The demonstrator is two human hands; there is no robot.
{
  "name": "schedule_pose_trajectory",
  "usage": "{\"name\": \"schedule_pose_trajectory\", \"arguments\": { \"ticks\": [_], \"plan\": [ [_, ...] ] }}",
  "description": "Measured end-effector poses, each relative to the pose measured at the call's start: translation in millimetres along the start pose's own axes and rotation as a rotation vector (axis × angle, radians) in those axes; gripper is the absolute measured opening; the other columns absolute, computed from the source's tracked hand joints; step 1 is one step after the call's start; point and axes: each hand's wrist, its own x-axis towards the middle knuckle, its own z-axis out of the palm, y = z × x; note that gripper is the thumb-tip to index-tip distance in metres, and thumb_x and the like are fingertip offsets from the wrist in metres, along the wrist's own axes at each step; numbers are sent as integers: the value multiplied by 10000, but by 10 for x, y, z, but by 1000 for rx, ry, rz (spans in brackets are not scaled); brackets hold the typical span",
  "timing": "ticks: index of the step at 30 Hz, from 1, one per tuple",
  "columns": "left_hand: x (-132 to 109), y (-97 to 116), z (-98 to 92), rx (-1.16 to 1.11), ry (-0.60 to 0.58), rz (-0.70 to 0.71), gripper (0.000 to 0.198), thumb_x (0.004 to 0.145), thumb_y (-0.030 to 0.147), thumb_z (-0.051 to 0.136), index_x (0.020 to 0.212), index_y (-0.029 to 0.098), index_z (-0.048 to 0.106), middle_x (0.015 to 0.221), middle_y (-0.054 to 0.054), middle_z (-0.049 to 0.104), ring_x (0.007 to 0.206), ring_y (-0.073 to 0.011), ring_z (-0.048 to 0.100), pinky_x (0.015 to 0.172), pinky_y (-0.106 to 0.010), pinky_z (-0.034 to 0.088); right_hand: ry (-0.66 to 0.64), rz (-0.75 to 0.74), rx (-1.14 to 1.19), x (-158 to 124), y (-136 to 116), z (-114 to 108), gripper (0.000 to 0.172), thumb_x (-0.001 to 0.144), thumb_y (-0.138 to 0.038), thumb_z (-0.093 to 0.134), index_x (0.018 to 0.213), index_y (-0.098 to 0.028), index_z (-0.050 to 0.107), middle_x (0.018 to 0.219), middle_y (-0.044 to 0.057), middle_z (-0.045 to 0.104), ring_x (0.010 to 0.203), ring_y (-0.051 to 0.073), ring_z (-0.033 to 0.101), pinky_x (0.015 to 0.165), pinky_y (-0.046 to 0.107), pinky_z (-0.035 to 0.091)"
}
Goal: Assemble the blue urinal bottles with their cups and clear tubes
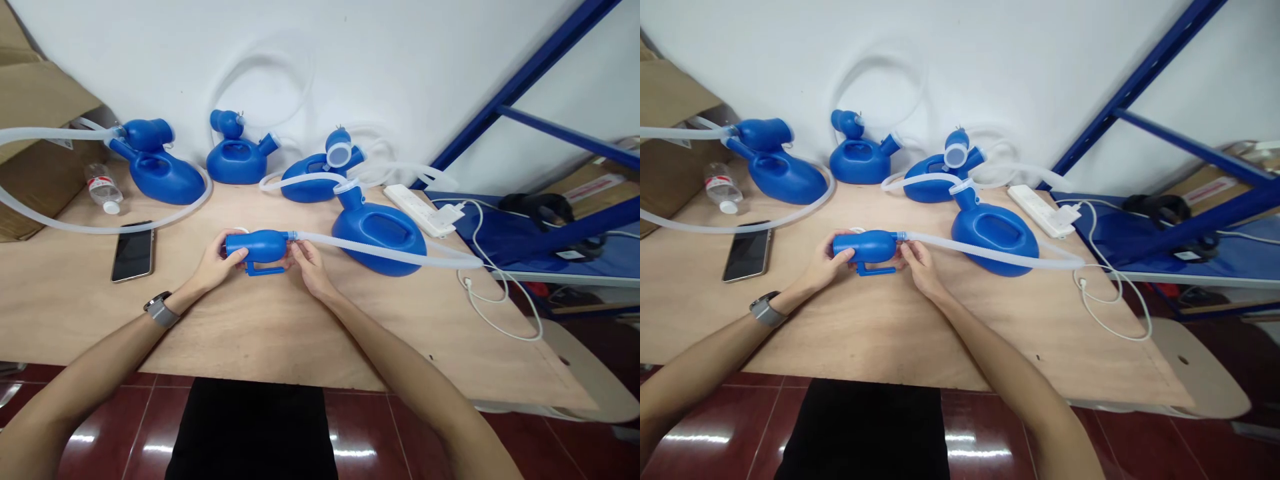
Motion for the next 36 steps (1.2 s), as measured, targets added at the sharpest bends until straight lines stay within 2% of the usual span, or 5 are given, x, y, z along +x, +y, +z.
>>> {"name": "schedule_pose_trajectory", "arguments": {
  "ticks": [14,19,24,28,36],
  "plan": [
    [45,-40,-177,184,103,34,584,866,588,817,1223,143,698,869,-38,747,637,-185,720,629,-306,608,220,-1,181,82,-102,-202,379,760,-500,945,934,-204,782,901,38,810,824,196,772,840,352,617],
    [-31,-40,-155,544,86,361,632,833,573,849,1311,181,720,1234,-130,794,1032,-279,786,870,-384,660,165,149,525,30,-323,32,314,890,-444,837,1122,-286,696,1186,19,808,1179,224,771,1027,402,601],
    [-221,28,-4,661,-67,631,595,816,567,851,1271,194,761,1070,-114,827,879,-252,798,844,-369,661,398,259,831,74,-698,269,209,1111,-404,600,970,-249,617,545,-116,486,486,93,580,637,218,583],
    [-272,141,112,379,-119,305,556,809,583,827,1192,183,775,912,-64,801,633,-167,692,633,-283,598,383,183,758,186,-998,344,339,1156,-465,482,930,-242,602,462,-156,190,345,79,157,368,182,252],
    [-141,227,282,-684,-270,-751,488,996,620,588,1148,160,651,630,7,628,377,-106,500,312,-163,298,229,-1,564,311,-1206,397,332,1136,-551,472,1133,-300,689,478,-155,126,357,91,63,378,192,150]
  ]
}}
